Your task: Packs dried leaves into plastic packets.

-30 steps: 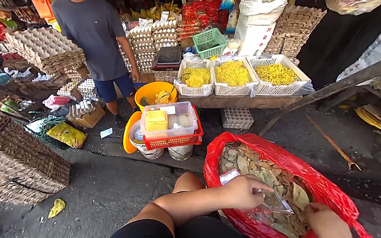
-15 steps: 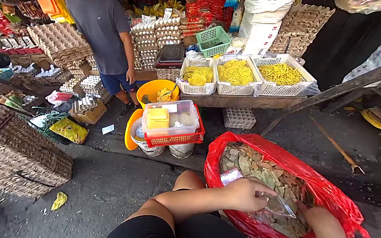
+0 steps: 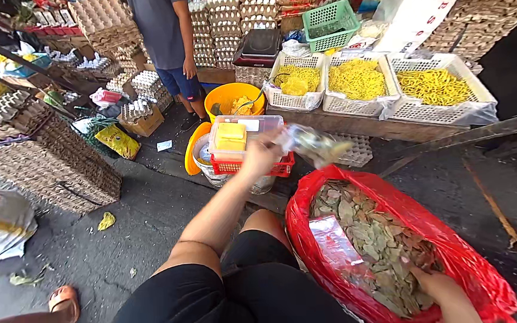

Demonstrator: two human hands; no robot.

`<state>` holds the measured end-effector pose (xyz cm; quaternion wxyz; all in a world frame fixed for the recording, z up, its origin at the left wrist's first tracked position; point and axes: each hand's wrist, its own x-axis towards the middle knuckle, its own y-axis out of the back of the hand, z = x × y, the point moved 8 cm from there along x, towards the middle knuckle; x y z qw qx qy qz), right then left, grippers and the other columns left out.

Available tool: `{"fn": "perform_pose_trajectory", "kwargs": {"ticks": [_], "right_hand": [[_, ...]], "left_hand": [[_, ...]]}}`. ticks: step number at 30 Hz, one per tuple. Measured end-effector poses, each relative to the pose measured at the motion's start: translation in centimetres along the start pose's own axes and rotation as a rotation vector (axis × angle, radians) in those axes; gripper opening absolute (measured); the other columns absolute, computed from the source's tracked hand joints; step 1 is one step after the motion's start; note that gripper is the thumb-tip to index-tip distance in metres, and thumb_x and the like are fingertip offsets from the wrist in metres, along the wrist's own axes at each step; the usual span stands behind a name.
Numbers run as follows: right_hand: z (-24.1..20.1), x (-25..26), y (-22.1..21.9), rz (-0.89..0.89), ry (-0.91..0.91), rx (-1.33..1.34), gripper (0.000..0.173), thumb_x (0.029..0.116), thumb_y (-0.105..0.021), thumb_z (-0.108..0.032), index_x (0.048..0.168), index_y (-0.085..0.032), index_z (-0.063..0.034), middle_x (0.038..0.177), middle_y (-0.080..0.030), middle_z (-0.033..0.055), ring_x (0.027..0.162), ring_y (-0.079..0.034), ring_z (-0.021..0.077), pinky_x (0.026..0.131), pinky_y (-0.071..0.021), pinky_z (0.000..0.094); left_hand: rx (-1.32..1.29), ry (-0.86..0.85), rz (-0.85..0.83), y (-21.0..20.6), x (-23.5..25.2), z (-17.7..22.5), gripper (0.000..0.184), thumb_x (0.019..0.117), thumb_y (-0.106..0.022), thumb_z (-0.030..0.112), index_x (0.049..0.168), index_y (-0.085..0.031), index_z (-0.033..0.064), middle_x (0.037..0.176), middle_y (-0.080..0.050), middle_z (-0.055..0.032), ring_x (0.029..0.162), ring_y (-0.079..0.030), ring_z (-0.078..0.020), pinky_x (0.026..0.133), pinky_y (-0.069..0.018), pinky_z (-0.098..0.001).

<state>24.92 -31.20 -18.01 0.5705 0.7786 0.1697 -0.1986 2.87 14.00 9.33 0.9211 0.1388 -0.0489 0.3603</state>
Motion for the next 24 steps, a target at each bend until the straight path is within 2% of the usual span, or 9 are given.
{"fn": "perform_pose_trajectory", "kwargs": {"ticks": [1,5,7,9,12,17,20,22,24], "right_hand": [[0.0,0.2,0.0,-0.018,0.002,0.019,0.081,0.1006,-0.053,-0.061,0.137,-0.055,0.0113,0.14,-0.054,0.0366,0.136,-0.05,0.0475,0.113,-0.0377,0.0635],[-1.1,-0.2,-0.3,-0.057,0.059,0.056,0.087,0.096,-0.065,-0.057,0.144,-0.046,0.0123,0.141,-0.051,0.0388,0.136,-0.049,0.0499,0.111,-0.0376,0.0649],[-1.6,-0.5,-0.2,-0.022,0.075,0.091,0.088,0.0955,-0.069,-0.052,0.15,-0.039,0.0104,0.143,-0.049,0.039,0.138,-0.046,0.05,0.113,-0.0345,0.0649],[-2.1,-0.5,0.0,0.028,0.066,0.12,0.086,0.0978,-0.066,-0.05,0.152,-0.037,0.01,0.145,-0.048,0.0384,0.141,-0.045,0.0488,0.116,-0.0324,0.0631],[-1.8,-0.4,-0.1,0.108,0.009,0.126,0.078,0.1004,-0.065,-0.043,0.15,-0.038,0.0116,0.145,-0.049,0.0378,0.141,-0.045,0.0482,0.117,-0.0331,0.061],[-0.3,-0.1,0.0,0.196,-0.097,0.064,0.058,0.1007,-0.062,-0.028,0.144,-0.049,0.009,0.143,-0.052,0.0352,0.138,-0.05,0.0469,0.113,-0.0401,0.062],[1.1,-0.5,0.6,0.267,-0.119,0.129,0.05,0.1027,-0.057,-0.021,0.143,-0.05,0.0077,0.143,-0.052,0.0358,0.138,-0.049,0.048,0.112,-0.0402,0.0634],[1.1,-0.9,0.8,0.286,-0.114,0.142,0.047,0.1037,-0.054,-0.019,0.143,-0.051,0.0065,0.143,-0.052,0.0356,0.137,-0.05,0.0481,0.111,-0.0404,0.0639],[0.2,-1.9,1.2,0.31,-0.088,0.144,0.045,0.1046,-0.052,-0.02,0.141,-0.053,0.0063,0.14,-0.054,0.0363,0.134,-0.052,0.0502,0.109,-0.0413,0.0661]], "left_hand": [[0.037,0.018,0.141,3.8,1.2,-0.3,0.045,0.096,-0.057,-0.004,0.14,-0.06,0.0029,0.114,-0.071,-0.0154,0.08,-0.066,-0.0151,0.074,-0.0548,-0.0349],[0.147,0.005,0.576,17.7,3.5,0.1,0.046,0.095,-0.059,0.002,0.141,-0.058,0.0013,0.125,-0.067,-0.0163,0.09,-0.068,-0.0176,0.08,-0.0575,-0.0379],[0.244,-0.07,0.751,21.8,2.7,2.0,0.053,0.0907,-0.058,0.002,0.143,-0.055,-0.0005,0.136,-0.062,-0.0186,0.098,-0.069,-0.019,0.084,-0.0581,-0.0378],[0.365,-0.166,0.83,22.2,1.3,4.4,0.056,0.0897,-0.055,0.002,0.146,-0.053,-0.0007,0.144,-0.055,-0.0208,0.1,-0.067,-0.0191,0.083,-0.0567,-0.0347],[0.541,-0.199,0.732,17.2,-0.9,5.1,0.053,0.0955,-0.052,0.003,0.149,-0.049,-0.0011,0.147,-0.05,-0.0246,0.104,-0.065,-0.0244,0.085,-0.0553,-0.0379],[0.39,-0.293,0.35,4.1,-3.2,3.4,0.049,0.0959,-0.058,0.002,0.145,-0.056,0.0039,0.143,-0.055,-0.0186,0.088,-0.066,-0.0173,0.071,-0.0581,-0.0338],[0.179,-0.347,0.018,-3.1,-3.9,2.9,0.044,0.0941,-0.061,0.001,0.138,-0.062,0.0015,0.137,-0.06,-0.0168,0.1,-0.069,-0.0162,0.083,-0.0609,-0.0325],[0.095,-0.329,-0.195,-7.2,-4.8,2.5,0.041,0.0953,-0.059,0.0,0.137,-0.063,-0.0008,0.137,-0.061,-0.0185,0.113,-0.067,-0.0178,0.095,-0.0571,-0.0312],[0.033,-0.329,-0.365,-10.8,-6.4,1.9,0.042,0.0932,-0.058,-0.004,0.135,-0.063,-0.0035,0.136,-0.062,-0.0222,0.118,-0.065,-0.0219,0.098,-0.0551,-0.0324]]}}
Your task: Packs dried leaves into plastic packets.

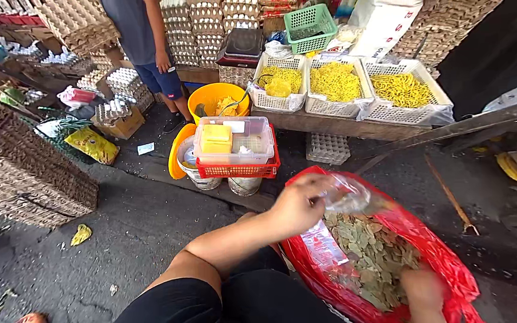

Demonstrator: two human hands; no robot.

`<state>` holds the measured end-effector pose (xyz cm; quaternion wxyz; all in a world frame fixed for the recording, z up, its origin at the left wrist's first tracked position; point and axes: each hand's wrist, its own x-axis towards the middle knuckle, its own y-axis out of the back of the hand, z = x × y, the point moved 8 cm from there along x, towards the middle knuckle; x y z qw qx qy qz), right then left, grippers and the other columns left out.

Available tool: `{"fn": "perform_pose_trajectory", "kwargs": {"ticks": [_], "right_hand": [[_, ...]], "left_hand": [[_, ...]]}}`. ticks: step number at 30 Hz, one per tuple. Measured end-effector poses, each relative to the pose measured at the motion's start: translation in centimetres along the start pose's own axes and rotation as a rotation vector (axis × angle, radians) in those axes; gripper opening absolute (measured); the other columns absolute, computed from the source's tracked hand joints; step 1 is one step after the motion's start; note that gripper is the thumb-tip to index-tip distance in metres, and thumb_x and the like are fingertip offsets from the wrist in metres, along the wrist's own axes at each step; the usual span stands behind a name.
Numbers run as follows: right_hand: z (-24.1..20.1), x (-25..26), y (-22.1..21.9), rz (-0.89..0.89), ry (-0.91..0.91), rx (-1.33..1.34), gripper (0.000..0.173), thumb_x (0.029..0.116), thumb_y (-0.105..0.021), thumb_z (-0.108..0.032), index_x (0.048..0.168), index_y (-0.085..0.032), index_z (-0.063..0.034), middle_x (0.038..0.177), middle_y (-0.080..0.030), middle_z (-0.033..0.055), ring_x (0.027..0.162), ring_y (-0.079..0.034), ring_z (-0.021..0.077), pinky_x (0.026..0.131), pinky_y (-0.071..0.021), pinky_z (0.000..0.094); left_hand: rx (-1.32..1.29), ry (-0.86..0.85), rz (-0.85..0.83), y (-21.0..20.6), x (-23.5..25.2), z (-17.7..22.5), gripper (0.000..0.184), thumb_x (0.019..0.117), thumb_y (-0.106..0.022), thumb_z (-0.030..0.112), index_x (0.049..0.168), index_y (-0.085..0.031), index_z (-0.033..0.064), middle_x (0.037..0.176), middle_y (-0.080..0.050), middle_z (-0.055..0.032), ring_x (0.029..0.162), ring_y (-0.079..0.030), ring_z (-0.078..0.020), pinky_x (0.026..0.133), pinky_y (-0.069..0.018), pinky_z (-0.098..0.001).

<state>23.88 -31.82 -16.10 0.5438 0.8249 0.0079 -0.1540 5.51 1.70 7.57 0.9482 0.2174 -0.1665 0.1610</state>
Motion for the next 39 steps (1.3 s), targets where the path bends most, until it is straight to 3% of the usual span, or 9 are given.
{"fn": "perform_pose_trajectory", "kwargs": {"ticks": [4,7,11,17,23,28,32,35,39], "right_hand": [[-2.2,-2.1,0.6,-0.03,0.101,-0.076,0.042,0.1043,-0.054,-0.021,0.137,-0.058,0.0041,0.132,-0.059,0.037,0.125,-0.057,0.0547,0.102,-0.0438,0.0713],[-2.5,-3.0,-0.3,-0.141,0.129,-0.148,0.043,0.1054,-0.052,-0.02,0.14,-0.055,0.005,0.136,-0.056,0.0375,0.128,-0.054,0.0551,0.103,-0.0428,0.0715],[-1.4,-3.2,-0.1,-0.195,0.101,-0.187,0.044,0.1032,-0.054,-0.021,0.14,-0.057,0.0029,0.139,-0.056,0.0344,0.132,-0.053,0.0517,0.106,-0.0422,0.0692],[-2.4,-5.7,3.7,-0.116,0.229,0.042,0.039,0.1021,-0.059,-0.023,0.129,-0.064,0.0051,0.121,-0.066,0.0345,0.116,-0.062,0.0532,0.098,-0.0444,0.0719],[-5.1,-11.3,9.9,0.085,0.442,0.255,0.039,0.102,-0.06,-0.016,0.126,-0.061,0.0135,0.119,-0.062,0.0406,0.115,-0.06,0.0569,0.1,-0.0407,0.073],[-8.3,-14.5,13.5,0.233,0.708,0.513,0.037,0.1013,-0.059,-0.014,0.121,-0.063,0.017,0.112,-0.068,0.0333,0.104,-0.069,0.0315,0.097,-0.0526,0.0444],[-10.2,-16.9,15.3,0.404,0.819,0.771,0.034,0.0986,-0.062,-0.009,0.112,-0.06,0.022,0.101,-0.068,0.0207,0.095,-0.062,-0.0063,0.089,-0.0499,0.0123],[-11.9,-17.6,14.6,0.379,0.893,0.911,0.03,0.0968,-0.061,-0.006,0.11,-0.059,0.0209,0.1,-0.069,0.0078,0.094,-0.061,-0.0149,0.088,-0.0503,0.0078],[-11.7,-16.9,11.9,0.377,0.821,0.896,0.033,0.0974,-0.062,-0.008,0.113,-0.059,0.0206,0.1,-0.068,0.0145,0.093,-0.061,-0.0117,0.087,-0.0495,0.0083]], "left_hand": [[-0.042,0.054,-0.31,-7.5,-1.5,-2.2,0.044,0.093,-0.058,-0.007,0.136,-0.062,-0.0039,0.137,-0.061,-0.0246,0.12,-0.064,-0.0301,0.1,-0.0539,-0.0401],[-0.002,0.076,-0.431,-10.5,-2.4,-3.7,0.043,0.0942,-0.056,-0.007,0.137,-0.062,-0.0036,0.138,-0.061,-0.0243,0.125,-0.062,-0.0327,0.106,-0.0501,-0.0431],[0.033,0.041,-0.447,-10.9,-2.5,-3.8,0.042,0.095,-0.054,-0.005,0.136,-0.063,-0.0028,0.138,-0.061,-0.0241,0.125,-0.062,-0.0325,0.105,-0.0501,-0.0419],[0.047,0.095,-0.462,-10.1,-0.7,-3.5,0.043,0.0958,-0.055,-0.003,0.138,-0.062,-0.0011,0.14,-0.06,-0.0225,0.127,-0.06,-0.0308,0.106,-0.0487,-0.0417],[0.066,0.151,-0.611,-13.8,-1.6,-3.9,0.047,0.0936,-0.063,-0.002,0.14,-0.061,0.0003,0.143,-0.058,-0.0229,0.129,-0.059,-0.033,0.108,-0.047,-0.0455],[0.049,0.149,-0.724,-15.6,-0.2,-2.3,0.046,0.0929,-0.064,-0.002,0.139,-0.062,0.0004,0.142,-0.058,-0.024,0.13,-0.058,-0.0362,0.108,-0.046,-0.0506],[0.033,0.144,-0.799,-17.0,0.9,-1.6,0.035,0.0932,-0.065,0.001,0.128,-0.067,-0.0043,0.13,-0.064,-0.0262,0.12,-0.063,-0.037,0.102,-0.0488,-0.0535],[0.072,0.303,-0.795,-17.1,1.3,-1.7,0.027,0.091,-0.071,0.005,0.114,-0.067,-0.0099,0.105,-0.069,-0.0254,0.097,-0.067,-0.0333,0.087,-0.053,-0.0516],[-0.02,0.437,-0.731,-16.5,1.7,-2.7,0.034,0.0899,-0.071,0.001,0.122,-0.064,-0.0072,0.101,-0.069,-0.0198,0.083,-0.065,-0.0217,0.078,-0.0544,-0.0402]]}}
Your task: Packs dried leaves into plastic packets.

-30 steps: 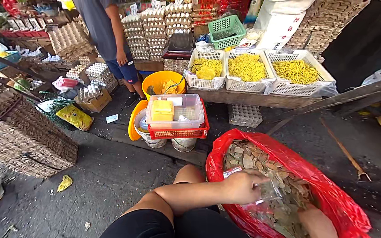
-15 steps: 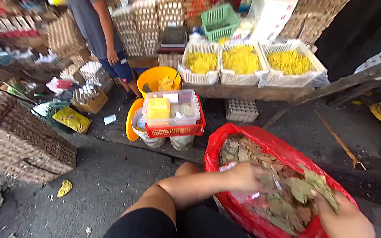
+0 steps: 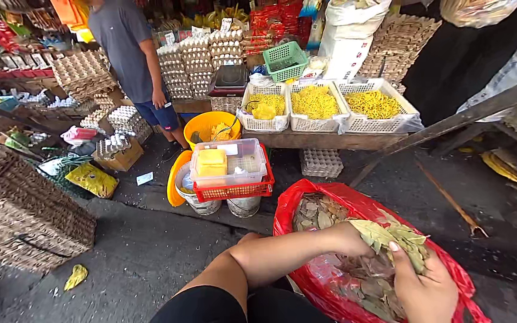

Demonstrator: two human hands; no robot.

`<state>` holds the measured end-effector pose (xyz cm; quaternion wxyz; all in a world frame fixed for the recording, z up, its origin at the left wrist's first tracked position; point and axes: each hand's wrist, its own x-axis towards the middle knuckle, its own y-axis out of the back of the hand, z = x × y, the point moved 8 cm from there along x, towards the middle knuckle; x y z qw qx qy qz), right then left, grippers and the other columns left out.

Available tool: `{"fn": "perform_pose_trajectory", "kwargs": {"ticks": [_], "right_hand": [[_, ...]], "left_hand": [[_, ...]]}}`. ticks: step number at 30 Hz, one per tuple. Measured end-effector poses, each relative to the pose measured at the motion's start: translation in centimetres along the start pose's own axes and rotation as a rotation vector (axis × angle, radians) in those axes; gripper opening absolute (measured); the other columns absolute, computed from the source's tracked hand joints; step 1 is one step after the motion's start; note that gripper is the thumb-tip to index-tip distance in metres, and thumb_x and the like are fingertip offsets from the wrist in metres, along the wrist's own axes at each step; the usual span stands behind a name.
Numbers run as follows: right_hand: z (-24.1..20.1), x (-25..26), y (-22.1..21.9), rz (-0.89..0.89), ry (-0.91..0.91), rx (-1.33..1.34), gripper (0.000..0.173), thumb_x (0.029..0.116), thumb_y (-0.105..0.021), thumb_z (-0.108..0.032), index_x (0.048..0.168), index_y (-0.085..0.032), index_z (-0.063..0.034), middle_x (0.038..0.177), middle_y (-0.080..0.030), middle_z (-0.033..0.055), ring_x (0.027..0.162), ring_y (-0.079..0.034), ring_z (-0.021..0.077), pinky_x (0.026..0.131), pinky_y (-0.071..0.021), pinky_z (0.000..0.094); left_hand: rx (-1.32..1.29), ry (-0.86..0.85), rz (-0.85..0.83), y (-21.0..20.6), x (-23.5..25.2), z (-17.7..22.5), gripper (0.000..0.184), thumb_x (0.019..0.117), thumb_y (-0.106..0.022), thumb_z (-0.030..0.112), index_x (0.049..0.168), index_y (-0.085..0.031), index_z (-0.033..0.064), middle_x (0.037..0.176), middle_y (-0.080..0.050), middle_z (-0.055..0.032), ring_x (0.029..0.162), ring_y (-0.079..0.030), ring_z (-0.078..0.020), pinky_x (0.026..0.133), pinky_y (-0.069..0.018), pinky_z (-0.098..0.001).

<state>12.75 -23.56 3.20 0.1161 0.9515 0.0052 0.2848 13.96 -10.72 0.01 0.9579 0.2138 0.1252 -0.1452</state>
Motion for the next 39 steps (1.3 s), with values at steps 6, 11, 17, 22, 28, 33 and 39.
{"fn": "perform_pose_trajectory", "kwargs": {"ticks": [6,11,17,22,28,33,39], "right_hand": [[4.2,-2.5,-1.3,-0.099,-0.118,-0.171,0.033,0.0981,-0.061,-0.009,0.117,-0.063,0.0182,0.105,-0.069,0.0318,0.098,-0.068,0.0244,0.093,-0.053,0.0383],[5.4,-3.4,-1.3,-0.125,-0.125,-0.226,0.031,0.0979,-0.062,-0.01,0.114,-0.065,0.0162,0.107,-0.068,0.033,0.102,-0.068,0.0379,0.095,-0.0509,0.0528],[6.8,-3.3,-2.0,-0.239,-0.146,-0.211,0.038,0.096,-0.061,-0.013,0.126,-0.063,0.0105,0.144,-0.052,0.0329,0.136,-0.049,0.0461,0.113,-0.0379,0.0586],[5.9,-3.1,-1.5,-0.244,-0.178,-0.372,0.034,0.0989,-0.062,-0.005,0.127,-0.061,0.0139,0.128,-0.061,0.0358,0.124,-0.059,0.0497,0.108,-0.0446,0.0611],[4.1,-3.3,-3.6,-0.253,-0.074,-0.321,0.044,0.1018,-0.045,-0.007,0.14,-0.048,0.0152,0.139,-0.053,0.0371,0.134,-0.051,0.0476,0.115,-0.0389,0.0542],[4.0,-4.3,-2.9,-0.246,-0.11,-0.385,0.038,0.1025,-0.051,-0.009,0.132,-0.054,0.0151,0.123,-0.063,0.0368,0.118,-0.063,0.0486,0.103,-0.0468,0.061],[5.5,-4.1,-1.6,-0.246,-0.027,-0.533,0.023,0.0956,-0.06,-0.003,0.108,-0.071,0.0121,0.105,-0.07,0.0347,0.101,-0.068,0.0543,0.088,-0.0488,0.0711]], "left_hand": [[-0.087,0.182,-0.016,-0.4,-0.1,-3.2,0.037,0.0903,-0.07,0.002,0.124,-0.056,-0.0066,0.095,-0.066,-0.0123,0.074,-0.059,-0.0118,0.069,-0.0502,-0.03],[0.021,0.183,-0.022,-0.6,0.3,-3.5,0.025,0.0911,-0.07,0.005,0.111,-0.061,-0.0069,0.093,-0.068,-0.0124,0.075,-0.061,-0.0139,0.071,-0.0514,-0.0334],[0.028,0.161,0.0,-0.4,-0.1,-3.3,0.025,0.0913,-0.069,0.005,0.112,-0.062,-0.0056,0.093,-0.067,-0.012,0.075,-0.062,-0.0145,0.072,-0.0519,-0.034],[0.028,0.123,0.014,-0.9,0.2,-2.7,0.029,0.0919,-0.068,0.007,0.117,-0.062,-0.0078,0.102,-0.068,-0.0189,0.087,-0.067,-0.0244,0.083,-0.0544,-0.0443],[-0.038,0.079,0.077,-0.1,0.3,-2.7,0.027,0.0913,-0.071,0.009,0.111,-0.064,-0.0074,0.097,-0.068,-0.0181,0.085,-0.066,-0.0245,0.08,-0.0544,-0.045],[-0.018,0.115,0.074,0.4,0.0,-2.8,0.03,0.0899,-0.071,0.006,0.115,-0.062,-0.0077,0.099,-0.069,-0.018,0.084,-0.067,-0.0229,0.079,-0.055,-0.0427],[0.0,0.029,0.028,-1.3,1.3,-2.6,0.026,0.0911,-0.067,0.001,0.116,-0.064,-0.0068,0.097,-0.068,-0.0194,0.082,-0.066,-0.0243,0.077,-0.055,-0.043]]}}
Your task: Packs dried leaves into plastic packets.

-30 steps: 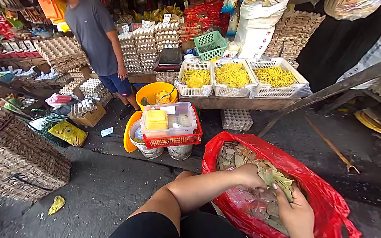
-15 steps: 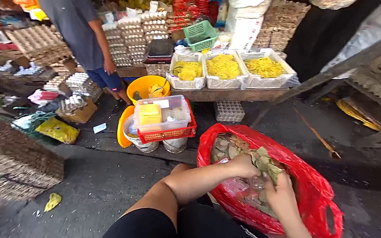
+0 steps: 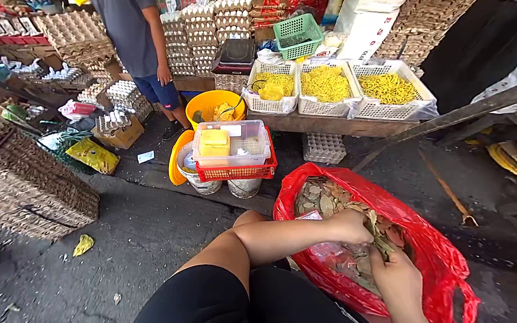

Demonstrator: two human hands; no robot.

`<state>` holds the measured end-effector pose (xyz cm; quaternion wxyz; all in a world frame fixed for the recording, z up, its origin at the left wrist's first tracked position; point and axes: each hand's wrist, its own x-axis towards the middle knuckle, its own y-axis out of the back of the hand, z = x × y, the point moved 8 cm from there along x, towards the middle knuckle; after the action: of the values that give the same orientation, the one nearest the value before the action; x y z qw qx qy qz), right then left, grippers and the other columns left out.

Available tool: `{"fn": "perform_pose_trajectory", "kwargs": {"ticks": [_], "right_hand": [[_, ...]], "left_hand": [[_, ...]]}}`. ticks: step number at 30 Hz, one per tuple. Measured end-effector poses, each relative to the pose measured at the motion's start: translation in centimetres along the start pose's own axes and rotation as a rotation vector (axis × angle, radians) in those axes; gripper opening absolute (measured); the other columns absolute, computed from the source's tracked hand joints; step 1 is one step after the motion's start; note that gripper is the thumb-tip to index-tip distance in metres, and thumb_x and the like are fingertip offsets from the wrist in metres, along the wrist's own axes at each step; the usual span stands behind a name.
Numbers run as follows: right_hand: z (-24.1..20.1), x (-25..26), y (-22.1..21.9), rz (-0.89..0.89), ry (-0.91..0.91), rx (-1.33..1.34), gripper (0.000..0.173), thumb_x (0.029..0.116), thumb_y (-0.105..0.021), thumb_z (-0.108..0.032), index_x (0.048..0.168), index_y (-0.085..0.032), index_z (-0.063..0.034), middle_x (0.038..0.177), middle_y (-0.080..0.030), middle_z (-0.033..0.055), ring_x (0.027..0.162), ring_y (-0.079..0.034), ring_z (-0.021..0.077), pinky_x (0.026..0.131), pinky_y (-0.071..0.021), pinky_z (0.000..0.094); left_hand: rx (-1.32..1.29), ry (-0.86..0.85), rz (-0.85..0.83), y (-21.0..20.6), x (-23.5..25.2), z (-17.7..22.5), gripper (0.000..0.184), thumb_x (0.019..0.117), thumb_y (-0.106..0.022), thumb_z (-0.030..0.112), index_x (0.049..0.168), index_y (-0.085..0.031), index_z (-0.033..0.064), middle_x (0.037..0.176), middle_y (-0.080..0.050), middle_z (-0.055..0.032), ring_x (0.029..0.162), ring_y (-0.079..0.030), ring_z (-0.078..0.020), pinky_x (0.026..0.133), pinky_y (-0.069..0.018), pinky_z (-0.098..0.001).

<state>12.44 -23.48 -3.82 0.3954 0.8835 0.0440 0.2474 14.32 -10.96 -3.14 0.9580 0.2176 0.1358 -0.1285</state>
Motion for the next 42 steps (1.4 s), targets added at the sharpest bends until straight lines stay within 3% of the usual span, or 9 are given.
{"fn": "perform_pose_trajectory", "kwargs": {"ticks": [4,8,13,19,22,25,28,34,42], "right_hand": [[-0.2,1.8,0.8,-0.035,0.043,-0.209,0.023,0.0929,-0.061,0.005,0.113,-0.072,0.0078,0.11,-0.066,0.0362,0.107,-0.062,0.0578,0.092,-0.048,0.0693],[0.9,3.1,-0.2,-0.203,-0.096,0.042,0.028,0.0953,-0.06,0.003,0.122,-0.069,0.0093,0.136,-0.056,0.0359,0.129,-0.053,0.0519,0.109,-0.0394,0.0658],[3.0,3.0,0.0,-0.175,-0.319,0.252,0.037,0.1047,-0.057,-0.012,0.135,-0.059,0.0081,0.132,-0.061,0.0324,0.113,-0.066,0.0426,0.097,-0.0517,0.0604],[5.4,1.6,4.1,0.085,-0.457,0.457,0.047,0.1054,-0.056,-0.016,0.144,-0.046,0.0087,0.127,-0.06,0.0244,0.092,-0.067,0.01,0.08,-0.0588,0.028],[7.3,1.6,4.3,-0.034,-0.297,0.13,0.038,0.1027,-0.056,-0.01,0.134,-0.058,0.012,0.133,-0.057,0.0384,0.126,-0.058,0.0474,0.109,-0.0425,0.0593],[9.9,0.2,0.7,-0.404,-0.322,-0.113,0.051,0.0974,-0.064,-0.01,0.145,-0.052,0.0038,0.14,-0.047,0.0439,0.13,-0.046,0.0636,0.104,-0.0371,0.0761],[9.7,-0.8,-1.5,-0.611,-0.334,-0.111,0.076,0.093,-0.075,-0.02,0.156,-0.039,-0.0005,0.153,-0.036,0.0405,0.138,-0.04,0.059,0.112,-0.0359,0.0692],[6.0,-1.2,1.8,-0.4,-0.204,0.066,0.064,0.0999,-0.065,-0.026,0.152,-0.044,0.0038,0.153,-0.04,0.0363,0.143,-0.04,0.0496,0.118,-0.0347,0.0564],[-1.0,-2.6,-0.6,-0.359,0.114,0.435,0.065,0.1,-0.064,-0.019,0.148,-0.038,0.0161,0.144,-0.045,0.0418,0.108,-0.068,0.0371,0.091,-0.0592,0.0405]], "left_hand": [[0.052,-0.061,0.022,0.0,-0.1,2.0,0.031,0.0921,-0.067,0.002,0.122,-0.064,-0.0047,0.11,-0.068,-0.0225,0.099,-0.066,-0.0309,0.086,-0.0535,-0.0493],[0.141,-0.158,0.09,0.6,0.2,2.9,0.034,0.0914,-0.066,0.003,0.125,-0.065,-0.0052,0.125,-0.065,-0.0245,0.121,-0.061,-0.0361,0.103,-0.0483,-0.0536],[0.176,-0.212,0.124,1.6,0.4,2.6,0.039,0.09,-0.065,-0.003,0.129,-0.065,-0.0026,0.134,-0.062,-0.0228,0.129,-0.057,-0.0324,0.109,-0.0454,-0.0466],[-0.019,-0.331,0.371,3.6,-0.5,2.0,0.037,0.0951,-0.062,-0.001,0.131,-0.064,-0.0049,0.136,-0.06,-0.026,0.126,-0.059,-0.0313,0.107,-0.048,-0.04],[0.021,-0.548,0.495,2.3,-2.8,3.1,0.035,0.092,-0.058,-0.008,0.126,-0.068,-0.0058,0.132,-0.062,-0.0266,0.12,-0.064,-0.032,0.101,-0.0534,-0.04],[0.279,-0.373,0.171,-2.5,-3.2,0.9,0.039,0.0983,-0.057,0.0,0.136,-0.063,0.0001,0.147,-0.053,-0.0233,0.133,-0.056,-0.0341,0.108,-0.0483,-0.0455],[0.454,-0.317,-0.051,-4.5,-4.5,-2.1,0.042,0.1002,-0.06,0.007,0.142,-0.06,0.004,0.155,-0.045,-0.0228,0.136,-0.053,-0.0385,0.108,-0.0469,-0.0522],[0.473,-0.293,-0.027,-1.3,-8.3,-6.2,0.035,0.0988,-0.06,0.006,0.133,-0.065,0.0002,0.145,-0.055,-0.0248,0.121,-0.063,-0.0386,0.101,-0.0511,-0.0521],[0.464,-0.56,0.237,0.6,-9.5,-6.0,0.031,0.0966,-0.061,0.002,0.126,-0.068,-0.0016,0.132,-0.064,-0.0234,0.115,-0.067,-0.0354,0.095,-0.0564,-0.0481]]}}
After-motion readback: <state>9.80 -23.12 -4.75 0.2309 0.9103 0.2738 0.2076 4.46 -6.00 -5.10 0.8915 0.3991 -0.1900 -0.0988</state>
